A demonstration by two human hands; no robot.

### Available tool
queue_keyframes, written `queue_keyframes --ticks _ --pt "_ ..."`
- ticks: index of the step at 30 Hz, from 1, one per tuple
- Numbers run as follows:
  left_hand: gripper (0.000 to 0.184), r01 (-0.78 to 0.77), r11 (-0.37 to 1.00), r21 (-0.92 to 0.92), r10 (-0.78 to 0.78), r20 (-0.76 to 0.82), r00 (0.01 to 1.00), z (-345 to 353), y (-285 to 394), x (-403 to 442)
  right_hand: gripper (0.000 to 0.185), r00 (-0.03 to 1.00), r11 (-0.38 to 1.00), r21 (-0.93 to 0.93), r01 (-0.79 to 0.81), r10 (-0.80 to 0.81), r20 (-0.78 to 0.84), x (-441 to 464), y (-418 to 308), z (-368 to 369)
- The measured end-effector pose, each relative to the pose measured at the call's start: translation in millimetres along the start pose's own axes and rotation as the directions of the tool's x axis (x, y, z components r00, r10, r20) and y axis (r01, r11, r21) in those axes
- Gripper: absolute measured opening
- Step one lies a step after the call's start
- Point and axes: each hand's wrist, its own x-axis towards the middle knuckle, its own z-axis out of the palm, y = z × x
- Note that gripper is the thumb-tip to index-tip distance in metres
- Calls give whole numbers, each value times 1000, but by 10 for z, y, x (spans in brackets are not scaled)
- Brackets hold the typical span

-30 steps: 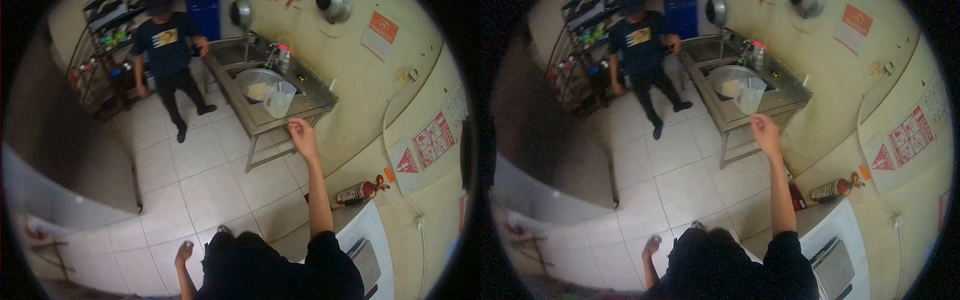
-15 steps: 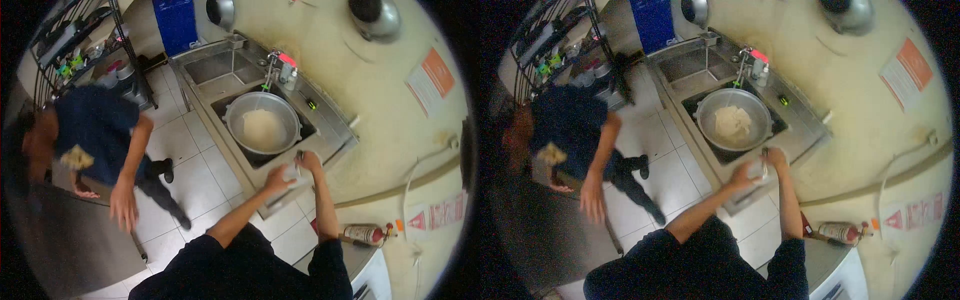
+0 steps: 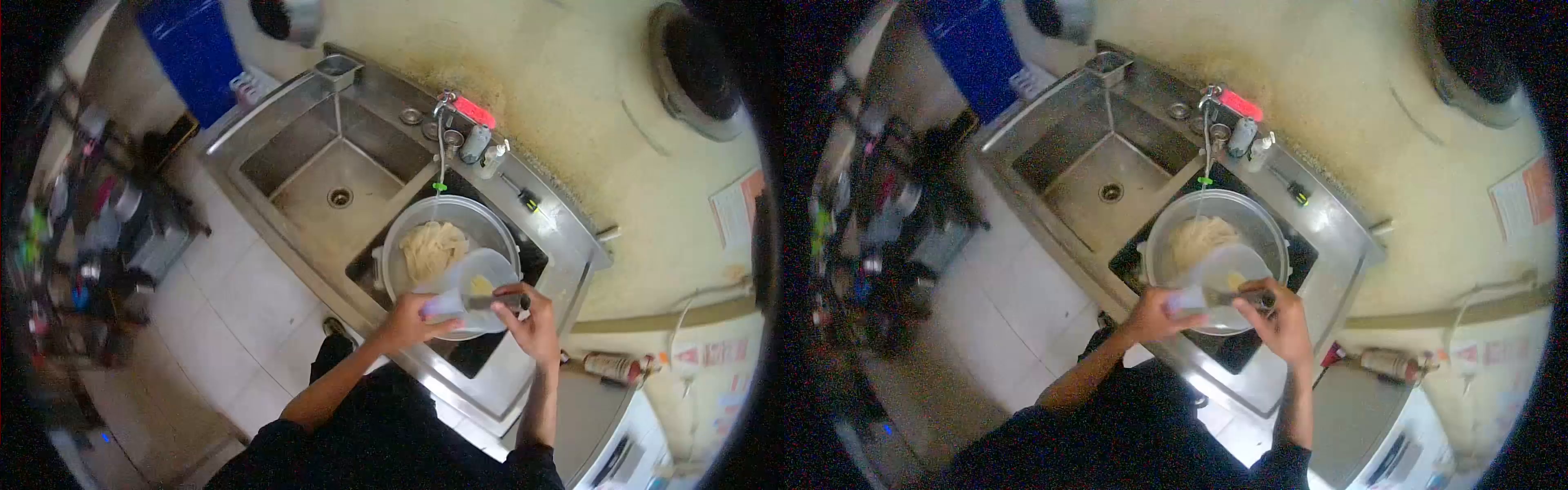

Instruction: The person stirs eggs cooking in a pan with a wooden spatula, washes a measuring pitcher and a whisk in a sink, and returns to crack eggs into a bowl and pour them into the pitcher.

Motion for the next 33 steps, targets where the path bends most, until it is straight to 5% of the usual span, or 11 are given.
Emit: queue_keyframes --ticks 5,7,9,15,17,19,21,24,29,31,33 --pt "37 61 962 267 -88 93 992 -1469 -1 772 27 885 963 243 -115 210 -416 686 -148 726" --pt "33 47 949 311 -42 -20 999 -1827 -178 1033 28 829 813 562 -149 413 -377 946 -199 1005" --pt "32 73 971 228 -77 7 997 -2077 -393 1298 30 832 810 542 -223 448 -328 1249 -212 1354" --pt "32 96 953 287 -121 70 990 -2726 -1338 1904 32 986 976 210 -58 89 -142 2322 414 1923" --pt "33 107 965 239 -117 27 993 -2843 -1575 2022 39 893 770 553 -319 439 -96 2599 1017 1845" --pt "33 116 941 317 -136 40 990 -2978 -1652 2178 50 740 884 264 -385 467 -485 3016 1717 1822" --pt "36 184 906 381 -237 96 967 -3122 -1903 2253 53 659 868 -237 -437 130 -741 3270 2943 2275" --pt "40 221 862 455 -297 101 949 -3313 -2421 2375 50 713 744 -124 -657 559 -423 3481 2931 2325" --pt "53 259 852 455 -371 176 912 -3332 -3216 2677 42 802 765 -252 -593 534 -267 3914 2082 2879" --pt "58 308 786 536 -484 226 845 -3263 -3302 2777 41 838 864 79 -498 503 -211 4235 1970 3141" --pt "41 547 791 272 -595 136 792 -3123 -3369 3031 44 859 837 310 -450 501 -106 4534 2323 3456"
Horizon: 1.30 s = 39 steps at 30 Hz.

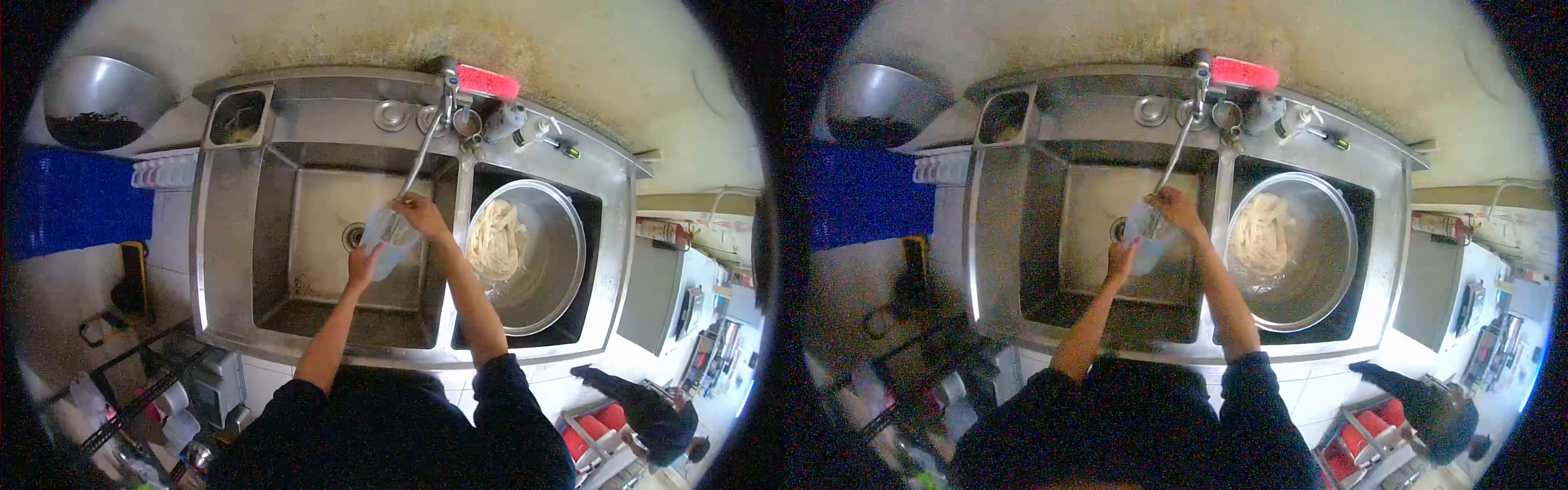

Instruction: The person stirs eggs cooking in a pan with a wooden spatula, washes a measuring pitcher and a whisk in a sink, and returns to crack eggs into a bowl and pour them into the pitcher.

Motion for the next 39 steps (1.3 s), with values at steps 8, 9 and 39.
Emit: queue_keyframes --ticks 8,9,39 --pt "44 -254 967 29 255 -41 966 -63 -353 693 27 975 954 273 -125 67 213 567 329 27" --pt "43 -324 943 83 327 -35 944 -80 -450 729 25 998 999 3 52 -52 24 607 487 86" --pt "44 -322 919 227 312 79 947 330 -756 1291 14 659 788 -611 71 -497 -565 1020 -371 -1596"
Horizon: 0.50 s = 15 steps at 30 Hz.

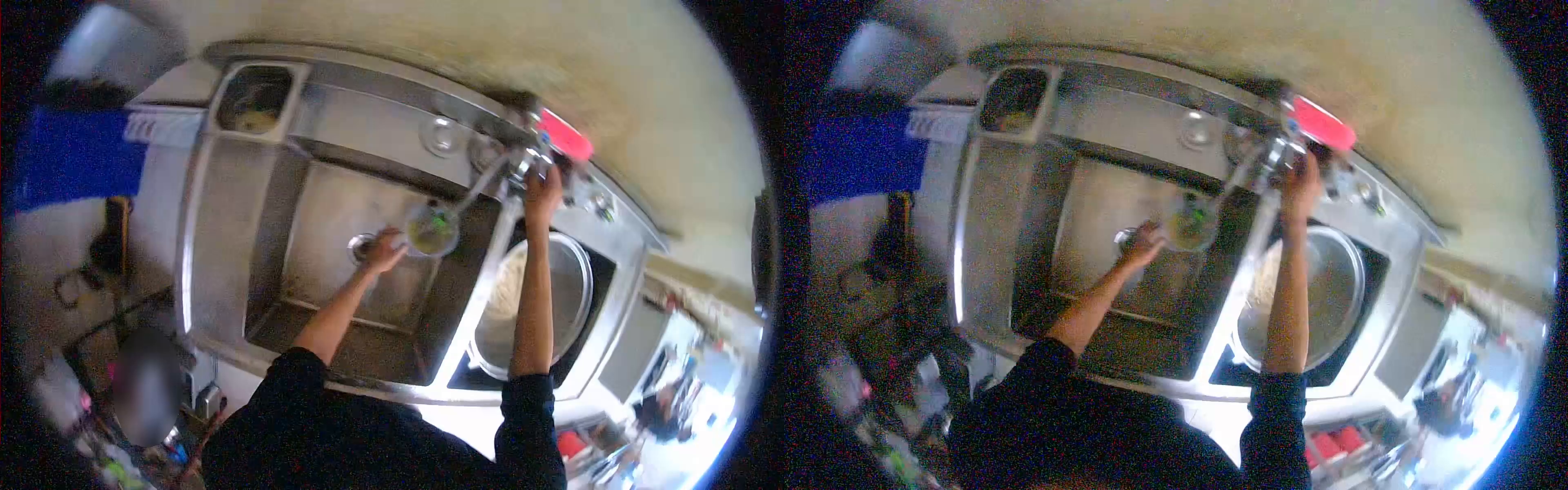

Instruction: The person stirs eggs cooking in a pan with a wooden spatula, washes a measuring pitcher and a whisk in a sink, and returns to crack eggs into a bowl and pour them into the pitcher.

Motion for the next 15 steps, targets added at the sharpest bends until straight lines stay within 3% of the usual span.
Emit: queue_keyframes --ticks 1,2,3,5,7,9,11,13,15 --pt "50 30 998 50 -37 130 991 -263 262 16 16 988 989 31 -146 147 -42 -105 -66 111" --pt "54 -6 999 47 -4 211 978 -79 -109 88 18 960 910 341 -237 274 -64 -279 -82 250" --pt "56 43 999 16 -45 202 978 -195 37 69 20 914 732 610 -303 404 -32 -468 -115 345" --pt "56 140 988 -66 -114 301 947 -535 499 63 21 943 862 413 -295 333 -21 -808 -713 266" --pt "54 75 993 -92 -43 303 952 -413 366 138 18 969 926 290 -241 214 122 -1238 -929 423" --pt "54 6 992 -126 27 253 967 -350 290 272 18 932 891 438 -116 -54 358 -1290 -1577 423" --pt "55 -123 976 -182 158 189 969 -280 245 352 17 925 828 559 -40 -181 335 -1042 -2246 547" --pt "56 -248 940 -234 282 123 952 -137 160 406 25 883 782 606 145 -378 277 -515 -2902 611" --pt "56 -58 925 -375 168 267 949 90 -87 512 26 791 691 642 332 -575 209 -36 -3309 885"
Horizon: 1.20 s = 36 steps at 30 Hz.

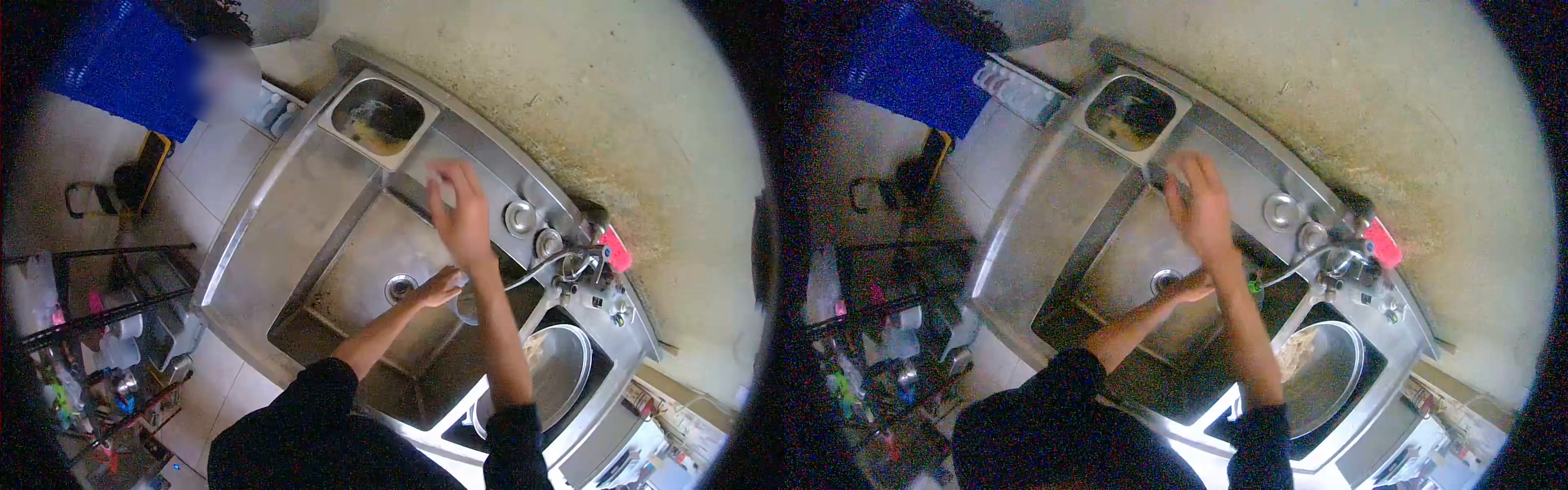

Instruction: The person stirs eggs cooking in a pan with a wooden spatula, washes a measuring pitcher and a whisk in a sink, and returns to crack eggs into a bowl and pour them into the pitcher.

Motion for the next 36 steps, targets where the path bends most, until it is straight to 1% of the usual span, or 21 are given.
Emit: queue_keyframes --ticks 3,4,6,7,8,9,14,15,18,21,24,25,26,27,28,29,30,31,32,34,36 --pt "50 -125 954 272 171 -152 973 -40 152 -34 26 1000 999 37 -2 2 4 566 71 285" --pt "50 -135 957 258 173 -130 976 -126 453 -134 26 997 995 96 -22 29 -77 635 87 340" --pt "50 -110 872 477 290 -321 902 -179 973 -242 25 979 992 93 -88 103 -175 463 158 279" --pt "51 -158 819 552 345 -254 904 75 716 -207 23 928 967 173 -186 230 -292 246 136 228" --pt "53 -419 847 326 488 -166 857 -139 1226 -247 22 848 930 259 -260 349 -400 8 123 125" --pt "53 -434 856 281 484 -140 864 42 1132 -155 20 783 901 315 -299 420 -458 -378 263 65" --pt "57 -43 969 243 56 -46 997 982 394 283 7 448 664 305 -683 710 -543 -2530 344 -419" --pt "50 38 915 402 14 -125 992 985 450 319 10 396 538 218 -814 789 -470 -2991 319 -484" --pt "45 38 774 633 -5 -54 999 1174 -90 573 15 284 384 272 -883 896 -341 -3565 66 -653" --pt "42 211 715 667 67 -365 929 1167 -32 499 14 295 418 256 -871 864 -408 -3898 -21 -743" --pt "36 182 889 420 -71 -266 961 1081 25 421 13 249 389 349 -852 889 -383 -4041 -23 -761" --pt "35 213 977 9 -208 -177 962 1007 21 431 13 238 386 363 -848 890 -390 -4049 -2 -767" --pt "35 219 584 -782 -393 -35 919 935 77 433 14 267 403 355 -844 888 -374 -4041 32 -769" --pt "35 187 211 -959 -461 71 885 858 159 427 14 295 421 348 -838 885 -360 -3971 74 -780" --pt "35 186 68 -980 -482 131 866 779 251 401 14 291 427 358 -831 881 -374 -3886 146 -822" --pt "33 324 347 -880 -460 142 877 693 354 402 17 336 440 327 -836 883 -329 -3698 129 -900" --pt "31 401 907 -130 -386 128 914 544 553 376 19 380 456 298 -839 882 -278 -3567 178 -949" --pt "29 159 775 612 -335 183 924 374 895 309 24 409 475 345 -809 878 -250 -3556 351 -925" --pt "27 53 625 779 -359 226 905 210 1317 201 29 437 490 396 -777 872 -222 -3526 522 -879" --pt "25 3 481 877 -403 218 889 -97 1890 -67 38 523 596 333 -731 802 -288 -3136 753 -890" --pt "25 77 520 851 -415 173 893 -401 1975 -358 40 528 614 278 -739 783 -327 -3029 1158 -727"
